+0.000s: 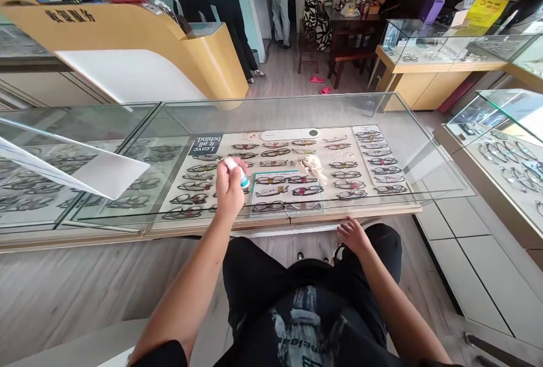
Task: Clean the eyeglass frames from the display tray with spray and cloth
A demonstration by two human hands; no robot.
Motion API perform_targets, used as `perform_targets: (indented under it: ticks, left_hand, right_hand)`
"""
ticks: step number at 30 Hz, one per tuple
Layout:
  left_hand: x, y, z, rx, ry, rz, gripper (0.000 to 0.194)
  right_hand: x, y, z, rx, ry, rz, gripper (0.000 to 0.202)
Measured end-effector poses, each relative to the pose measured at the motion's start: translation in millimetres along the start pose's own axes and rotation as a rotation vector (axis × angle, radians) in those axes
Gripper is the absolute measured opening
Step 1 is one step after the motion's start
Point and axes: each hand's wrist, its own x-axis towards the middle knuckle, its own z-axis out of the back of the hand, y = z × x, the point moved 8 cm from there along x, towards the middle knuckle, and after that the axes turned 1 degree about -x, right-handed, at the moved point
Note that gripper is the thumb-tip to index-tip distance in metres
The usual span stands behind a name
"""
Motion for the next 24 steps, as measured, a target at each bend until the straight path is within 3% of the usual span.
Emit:
perform_targets:
  ticks: [4,13,18,24]
  left_hand:
    - [1,0,-4.0,0.032,0.007,-0.005,0.05]
    - [9,-3,-4.7,0.008,-0.026,-0.024,0.061]
    - [10,-4,-3.9,-0.024,-0.043,-0.017,0.063]
    - [11,0,-0.5,-0.018,-0.098,0.024,0.062]
  right_hand:
    - [16,4,15,0.082,-0.066,0.031,0.032]
    - [34,1,25,0.094,-0.071,0.093,0.029]
    - [31,-7,30,0.046,-0.076,0.144,0.038]
    - [8,-30,64,-0.154,-0.051,0.178,0.061]
